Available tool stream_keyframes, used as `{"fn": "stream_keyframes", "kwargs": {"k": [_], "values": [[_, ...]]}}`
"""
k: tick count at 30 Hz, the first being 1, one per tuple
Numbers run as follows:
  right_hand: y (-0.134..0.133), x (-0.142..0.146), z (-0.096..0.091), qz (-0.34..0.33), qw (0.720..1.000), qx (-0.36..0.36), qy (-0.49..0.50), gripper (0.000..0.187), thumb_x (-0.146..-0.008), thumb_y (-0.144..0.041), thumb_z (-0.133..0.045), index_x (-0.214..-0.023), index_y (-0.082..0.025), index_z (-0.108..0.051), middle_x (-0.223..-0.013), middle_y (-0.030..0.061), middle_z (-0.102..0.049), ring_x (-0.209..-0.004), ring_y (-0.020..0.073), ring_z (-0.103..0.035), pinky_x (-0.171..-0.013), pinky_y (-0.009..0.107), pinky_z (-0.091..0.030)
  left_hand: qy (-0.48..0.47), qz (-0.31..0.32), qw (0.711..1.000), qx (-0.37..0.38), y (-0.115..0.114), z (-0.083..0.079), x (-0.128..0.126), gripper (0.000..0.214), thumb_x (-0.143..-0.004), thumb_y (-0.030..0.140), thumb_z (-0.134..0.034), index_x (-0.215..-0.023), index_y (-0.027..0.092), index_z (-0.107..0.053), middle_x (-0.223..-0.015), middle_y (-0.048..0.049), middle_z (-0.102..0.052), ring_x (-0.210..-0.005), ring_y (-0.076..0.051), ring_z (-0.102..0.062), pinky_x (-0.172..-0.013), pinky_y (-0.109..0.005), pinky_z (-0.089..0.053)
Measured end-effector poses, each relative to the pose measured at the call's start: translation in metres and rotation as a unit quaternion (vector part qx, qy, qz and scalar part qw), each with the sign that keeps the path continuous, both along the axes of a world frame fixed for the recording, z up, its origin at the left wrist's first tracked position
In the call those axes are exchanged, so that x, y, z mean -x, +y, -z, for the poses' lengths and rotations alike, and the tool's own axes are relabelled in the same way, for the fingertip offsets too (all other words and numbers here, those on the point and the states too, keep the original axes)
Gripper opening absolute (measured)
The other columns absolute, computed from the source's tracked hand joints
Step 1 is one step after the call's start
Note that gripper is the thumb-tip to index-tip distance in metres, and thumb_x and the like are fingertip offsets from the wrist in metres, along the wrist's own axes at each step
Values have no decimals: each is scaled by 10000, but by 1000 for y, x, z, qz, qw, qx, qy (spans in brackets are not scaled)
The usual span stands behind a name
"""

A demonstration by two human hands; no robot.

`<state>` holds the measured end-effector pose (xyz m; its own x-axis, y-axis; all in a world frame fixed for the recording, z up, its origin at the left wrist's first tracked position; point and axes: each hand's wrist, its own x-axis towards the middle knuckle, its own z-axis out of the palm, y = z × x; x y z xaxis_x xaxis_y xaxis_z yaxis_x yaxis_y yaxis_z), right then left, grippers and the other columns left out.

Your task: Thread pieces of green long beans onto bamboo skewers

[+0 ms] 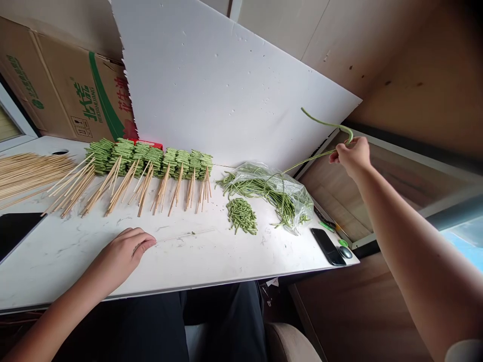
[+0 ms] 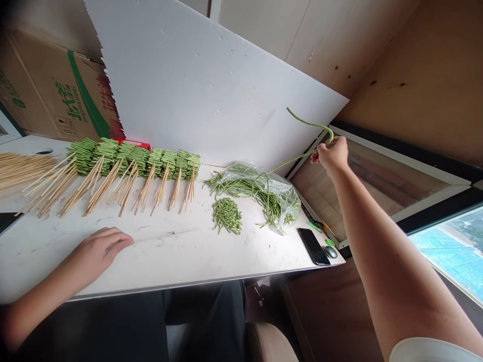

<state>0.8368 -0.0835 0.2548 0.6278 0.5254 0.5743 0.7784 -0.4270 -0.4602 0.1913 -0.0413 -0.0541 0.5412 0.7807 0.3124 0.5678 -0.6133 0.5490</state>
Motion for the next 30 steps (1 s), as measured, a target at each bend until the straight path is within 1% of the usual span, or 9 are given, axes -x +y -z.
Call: {"fn": "stream_keyframes", "kwargs": {"k": [2, 5, 8, 10, 13, 16, 19, 25, 30], "values": [[3, -5, 10, 15, 996, -45, 69, 284, -981, -55, -433, -1263, -89, -445, -768, 111, -697, -534, 173, -675, -546, 310, -533, -1, 1, 1000, 4, -1, -2, -1, 340, -1019, 456, -496, -916, 254, -749, -962, -46, -741, -970, -237, -666, -858, -315, -503], [3, -9, 12, 31, 983, -132, 122, 356, -1002, -20, -282, -1318, -110, -418, -952, 164, -706, -621, 146, -719, -601, 303, -569, 2, -6, 1000, 5, -3, -7, -2, 350, -1020, 454, -490, -907, 247, -749, -961, -50, -741, -971, -239, -667, -859, -317, -503], [0, -10, 8, 11, 971, -194, 139, 338, -1018, -27, -314, -1296, -149, -462, -1041, 161, -699, -681, 132, -737, -660, 297, -595, 7, -11, 1000, 4, -5, -10, -3, 350, -1020, 448, -490, -910, 241, -750, -970, -52, -746, -970, -237, -670, -847, -315, -509], [-2, -9, 6, -15, 965, -210, 157, 253, -1018, -42, -384, -1191, -143, -538, -948, 139, -709, -665, 148, -736, -671, 310, -605, 8, -10, 1000, 4, -5, -11, -3, 350, -1020, 447, -494, -910, 237, -751, -970, -56, -750, -962, -236, -673, -837, -314, -515], [-2, -7, 6, -38, 954, -244, 173, 238, -1040, -64, -354, -1079, -139, -577, -875, 131, -713, -671, 151, -740, -703, 315, -614, 7, -7, 1000, 3, -4, -8, -3, 346, -1019, 447, -501, -909, 235, -751, -967, -60, -750, -966, -238, -670, -843, -316, -516], [2, -6, 7, -47, 938, -280, 197, 268, -1026, -37, -325, -1007, -136, -573, -913, 162, -728, -716, 153, -759, -735, 320, -617, 5, -7, 1000, 2, -2, -5, -2, 337, -1019, 443, -503, -914, 238, -750, -973, -56, -747, -981, -240, -668, -860, -319, -511], [6, -6, 7, -46, 923, -312, 222, 291, -1020, -18, -273, -1009, -147, -533, -1011, 198, -730, -842, 151, -782, -769, 312, -612, 5, -6, 1000, 4, -2, -5, -2, 335, -1021, 442, -499, -928, 237, -748, -980, -55, -743, -985, -240, -666, -869, -320, -507], [11, -5, 2, -79, 898, -340, 269, 305, -1025, -13, -250, -1016, -175, -509, -1066, 144, -718, -988, 129, -774, -817, 293, -594, 9, -9, 1000, 20, -4, -9, -2, 358, -1026, 446, -476, -933, 226, -744, -981, -65, -740, -977, -241, -660, -871, -325, -504], [6, -3, -1, -106, 868, -352, 334, 296, -1015, -4, -304, -916, -159, -535, -1072, 158, -706, -859, 107, -757, -797, 268, -587, 13, -11, 1000, 22, -4, -10, -3, 361, -1023, 445, -477, -935, 220, -746, -987, -67, -740, -983, -243, -665, -881, -325, -507]]}}
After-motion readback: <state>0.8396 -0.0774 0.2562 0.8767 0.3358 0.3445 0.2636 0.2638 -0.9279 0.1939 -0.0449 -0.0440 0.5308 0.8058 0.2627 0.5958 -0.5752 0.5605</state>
